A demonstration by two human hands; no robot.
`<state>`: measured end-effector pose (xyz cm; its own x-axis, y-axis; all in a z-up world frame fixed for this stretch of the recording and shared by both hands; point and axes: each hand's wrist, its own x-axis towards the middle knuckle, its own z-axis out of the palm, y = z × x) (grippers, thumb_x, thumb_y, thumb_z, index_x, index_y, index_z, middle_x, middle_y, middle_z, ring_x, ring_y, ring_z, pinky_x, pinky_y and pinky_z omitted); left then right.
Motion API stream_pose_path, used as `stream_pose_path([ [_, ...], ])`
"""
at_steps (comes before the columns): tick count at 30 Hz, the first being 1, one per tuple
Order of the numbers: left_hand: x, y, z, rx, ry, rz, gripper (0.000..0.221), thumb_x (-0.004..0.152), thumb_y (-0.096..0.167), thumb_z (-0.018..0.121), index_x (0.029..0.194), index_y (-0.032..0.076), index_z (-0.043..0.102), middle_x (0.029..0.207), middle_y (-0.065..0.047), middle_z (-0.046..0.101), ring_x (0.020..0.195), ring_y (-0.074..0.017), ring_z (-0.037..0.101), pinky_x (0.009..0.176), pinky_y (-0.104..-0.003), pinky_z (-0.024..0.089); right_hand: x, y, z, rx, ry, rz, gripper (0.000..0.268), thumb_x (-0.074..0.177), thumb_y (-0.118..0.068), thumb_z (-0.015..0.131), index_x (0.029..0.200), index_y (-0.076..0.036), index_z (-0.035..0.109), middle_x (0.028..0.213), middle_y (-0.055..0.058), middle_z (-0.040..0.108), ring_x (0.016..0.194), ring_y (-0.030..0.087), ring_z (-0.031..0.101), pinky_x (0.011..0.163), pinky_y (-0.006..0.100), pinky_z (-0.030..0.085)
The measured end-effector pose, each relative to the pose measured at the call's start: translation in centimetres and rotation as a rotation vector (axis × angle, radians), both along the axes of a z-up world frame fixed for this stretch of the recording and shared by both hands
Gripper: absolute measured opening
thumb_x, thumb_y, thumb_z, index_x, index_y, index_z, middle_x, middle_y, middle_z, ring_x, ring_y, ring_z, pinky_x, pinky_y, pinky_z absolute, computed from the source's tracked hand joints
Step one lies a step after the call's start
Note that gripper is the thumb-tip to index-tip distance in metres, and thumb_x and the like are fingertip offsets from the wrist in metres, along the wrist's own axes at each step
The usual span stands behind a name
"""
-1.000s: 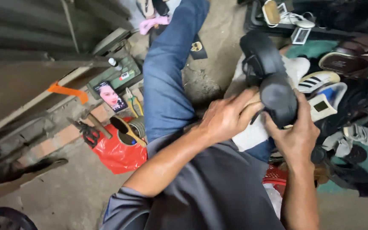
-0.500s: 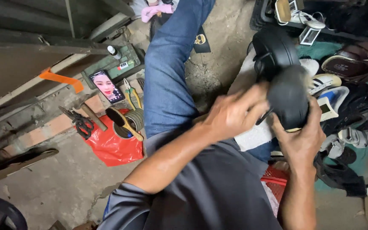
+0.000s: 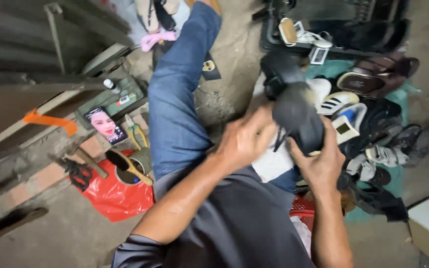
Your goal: The person is repairing a black sandal by hammering the sole and brushing it.
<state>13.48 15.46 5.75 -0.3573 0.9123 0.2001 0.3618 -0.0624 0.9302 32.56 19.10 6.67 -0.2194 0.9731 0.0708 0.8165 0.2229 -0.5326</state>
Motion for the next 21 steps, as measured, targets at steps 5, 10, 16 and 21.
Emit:
stream_pose_path([
  [5, -1.3, 0.0, 1.9, -0.121, -0.055, -0.023, 0.014, 0.099, 0.031, 0.061, 0.107, 0.022, 0.068, 0.081, -0.016, 0.073, 0.084, -0.0427, 0.072, 0.065, -0.051, 0.058, 0.0, -0.2, 1.0, -0.035, 0.108, 0.034, 0.08, 0.083, -0.024, 0.09, 0.151, -0.013, 0.049, 0.123, 0.031, 0.066, 0.109, 0.058, 0.063, 0.087, 0.071, 0.053],
  [10, -2.2, 0.4, 2.2, -0.193, -0.005, -0.106, 0.012, 0.1, 0.031, 0.06, 0.103, 0.02, 0.065, 0.073, -0.016, 0.072, 0.08, -0.0445, 0.071, 0.066, -0.055, 0.055, 2.2, -1.6, 2.0, -0.017, 0.047, 0.046, 0.081, 0.081, -0.026, 0.091, 0.15, -0.01, 0.051, 0.123, 0.028, 0.067, 0.109, 0.055, 0.065, 0.087, 0.067, 0.054],
  [16, -1.6, -0.3, 1.2, -0.127, -0.085, -0.113, 0.012, 0.102, 0.026, 0.061, 0.1, 0.016, 0.067, 0.068, -0.017, 0.067, 0.074, -0.0448, 0.071, 0.066, -0.052, 0.055, 4.5, -4.1, 2.4, -0.057, 0.042, -0.039, 0.081, 0.074, -0.028, 0.094, 0.145, -0.01, 0.057, 0.118, 0.026, 0.07, 0.105, 0.051, 0.067, 0.083, 0.063, 0.056],
  [21, -1.9, -1.0, -0.3, -0.19, -0.2, -0.108, 0.018, 0.101, 0.024, 0.063, 0.086, 0.016, 0.063, 0.057, -0.009, 0.056, 0.062, -0.0217, 0.065, 0.063, -0.038, 0.053, 6.5, -4.6, 0.1, -0.106, 0.083, -0.071, 0.081, 0.075, -0.023, 0.092, 0.145, -0.008, 0.053, 0.116, 0.031, 0.068, 0.104, 0.056, 0.065, 0.081, 0.068, 0.055],
])
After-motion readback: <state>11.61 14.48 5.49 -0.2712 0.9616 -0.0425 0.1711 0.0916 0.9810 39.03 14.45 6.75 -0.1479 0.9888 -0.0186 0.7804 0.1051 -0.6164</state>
